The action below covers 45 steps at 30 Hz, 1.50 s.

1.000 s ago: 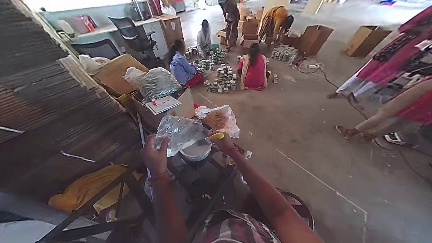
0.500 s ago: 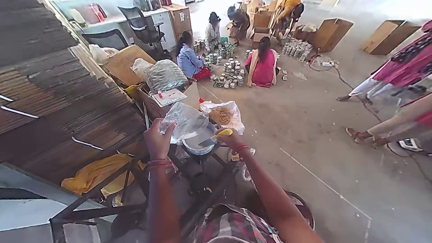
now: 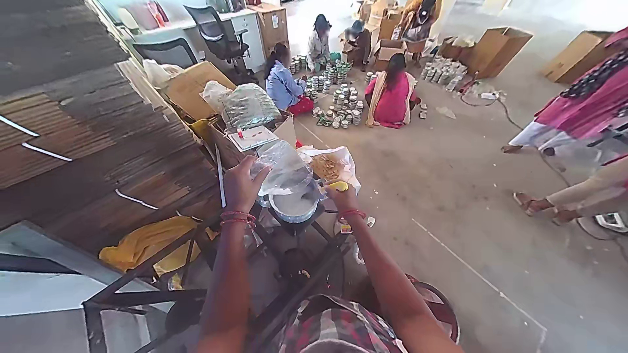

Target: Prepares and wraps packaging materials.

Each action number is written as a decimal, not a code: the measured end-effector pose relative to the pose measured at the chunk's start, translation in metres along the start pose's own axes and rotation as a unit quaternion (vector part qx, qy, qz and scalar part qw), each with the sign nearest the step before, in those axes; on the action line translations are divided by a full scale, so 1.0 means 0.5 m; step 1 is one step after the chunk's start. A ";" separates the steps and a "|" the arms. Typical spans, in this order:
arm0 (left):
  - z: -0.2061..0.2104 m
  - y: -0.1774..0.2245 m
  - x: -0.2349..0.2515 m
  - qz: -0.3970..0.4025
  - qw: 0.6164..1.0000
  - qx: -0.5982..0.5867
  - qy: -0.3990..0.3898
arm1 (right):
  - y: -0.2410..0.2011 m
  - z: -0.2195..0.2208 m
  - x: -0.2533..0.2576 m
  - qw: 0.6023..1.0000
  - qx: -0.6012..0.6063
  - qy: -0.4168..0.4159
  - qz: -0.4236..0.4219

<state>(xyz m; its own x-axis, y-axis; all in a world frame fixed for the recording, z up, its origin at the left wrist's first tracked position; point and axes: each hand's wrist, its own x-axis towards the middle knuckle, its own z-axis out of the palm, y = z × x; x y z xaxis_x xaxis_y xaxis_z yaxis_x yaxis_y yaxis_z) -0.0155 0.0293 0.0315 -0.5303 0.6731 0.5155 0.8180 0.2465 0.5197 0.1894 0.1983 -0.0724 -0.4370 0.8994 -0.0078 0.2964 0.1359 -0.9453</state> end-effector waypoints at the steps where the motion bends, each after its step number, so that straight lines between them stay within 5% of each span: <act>1: 0.004 0.000 0.003 0.004 1.000 0.007 -0.002 | 0.001 0.003 0.002 1.000 -0.005 0.003 -0.006; 11: 0.023 -0.017 0.039 0.010 0.998 0.005 -0.055 | 0.003 0.018 0.010 0.999 0.030 -0.017 -0.009; 26: 0.005 -0.042 0.013 -0.028 0.998 -0.057 0.022 | 0.012 0.027 0.036 0.989 0.137 0.016 0.054; 32: -0.006 -0.040 -0.014 -0.042 0.993 -0.089 0.072 | 0.005 0.016 0.008 0.984 0.135 -0.097 0.059; 38: -0.022 -0.036 -0.037 -0.049 0.990 -0.087 0.102 | 0.049 0.027 0.035 0.992 0.122 0.007 0.015; 42: -0.027 -0.032 -0.037 -0.055 0.988 -0.088 0.113 | 0.017 0.026 0.013 0.987 0.120 -0.100 0.044; 45: -0.031 -0.032 -0.042 -0.057 0.987 -0.090 0.118 | 0.015 0.005 0.020 0.989 0.104 -0.099 0.037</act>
<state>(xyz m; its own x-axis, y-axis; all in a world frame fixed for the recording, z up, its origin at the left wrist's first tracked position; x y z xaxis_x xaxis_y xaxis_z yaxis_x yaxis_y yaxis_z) -0.0210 0.0006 0.0228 -0.6706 0.4623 0.5801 0.7090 0.1694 0.6846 0.1852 0.2072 -0.0802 -0.5854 0.8013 -0.1236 0.1611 -0.0345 -0.9863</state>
